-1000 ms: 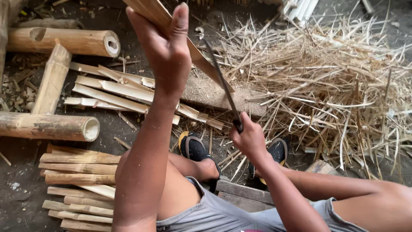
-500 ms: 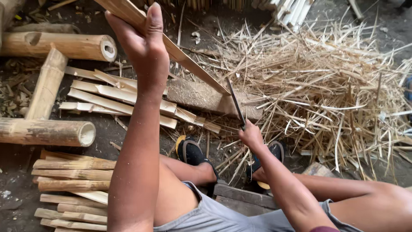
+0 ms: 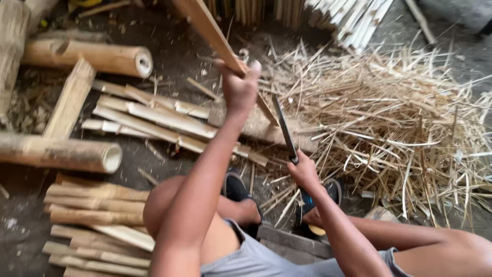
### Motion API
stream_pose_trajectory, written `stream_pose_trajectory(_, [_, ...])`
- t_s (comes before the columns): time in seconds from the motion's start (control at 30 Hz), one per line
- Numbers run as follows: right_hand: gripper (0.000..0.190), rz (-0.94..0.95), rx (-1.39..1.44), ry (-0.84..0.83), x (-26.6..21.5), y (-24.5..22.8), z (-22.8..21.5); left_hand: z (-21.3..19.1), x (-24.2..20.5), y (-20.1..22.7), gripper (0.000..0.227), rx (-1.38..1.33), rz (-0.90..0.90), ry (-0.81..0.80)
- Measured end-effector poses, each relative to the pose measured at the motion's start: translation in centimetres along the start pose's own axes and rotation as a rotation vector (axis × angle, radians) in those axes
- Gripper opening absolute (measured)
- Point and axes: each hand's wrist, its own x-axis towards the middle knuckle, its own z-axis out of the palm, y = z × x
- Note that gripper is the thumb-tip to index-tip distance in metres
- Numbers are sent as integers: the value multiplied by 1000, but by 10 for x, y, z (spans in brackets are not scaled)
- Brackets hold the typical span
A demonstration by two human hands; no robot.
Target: The person sits on the ground and uses a knife to shave thin strips from bamboo pieces. They hold each piece in the left hand and scrape the surface with the knife in the right hand, creating a pile of shavings. Finished pieces are placed on a stack nearby.
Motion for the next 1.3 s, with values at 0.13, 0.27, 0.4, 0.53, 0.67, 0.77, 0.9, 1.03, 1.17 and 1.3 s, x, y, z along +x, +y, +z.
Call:
stream_pose_trajectory(0.13, [39,-47,122,36,-26,-40,-11,22,-25,-69,11,232,-273,-143])
stream_pose_trajectory(0.27, [32,-83,200,-9,-28,-91,-41,10,21,-53,8,201,-292,-21])
stream_pose_trajectory(0.4, [30,-100,130,-104,-28,-115,-53,-77,92,-18,13,-24,-32,132])
stream_pose_trajectory(0.53, [27,-295,158,-110,-18,-138,-27,-184,82,-66,18,-41,-324,-40])
stream_pose_trajectory(0.67, [29,-379,105,-311,-8,-171,28,-236,-8,-171,35,369,-440,376])
stream_pose_trajectory(0.77, [29,-427,25,-545,-8,-190,79,-241,-91,-227,44,407,-414,596])
stream_pose_trajectory(0.9, [34,-571,-15,-834,-11,-206,144,-245,-164,-256,41,472,-534,907])
stream_pose_trajectory(1.03, [33,-681,-139,-932,-26,-216,197,-289,-199,-259,65,785,-537,1092])
stream_pose_trajectory(1.17, [31,-692,-158,-1008,-32,-217,208,-332,-199,-258,72,774,-918,1037])
stream_pose_trajectory(1.3, [35,-669,-143,-870,-32,-213,205,-330,-195,-264,80,1083,-815,984])
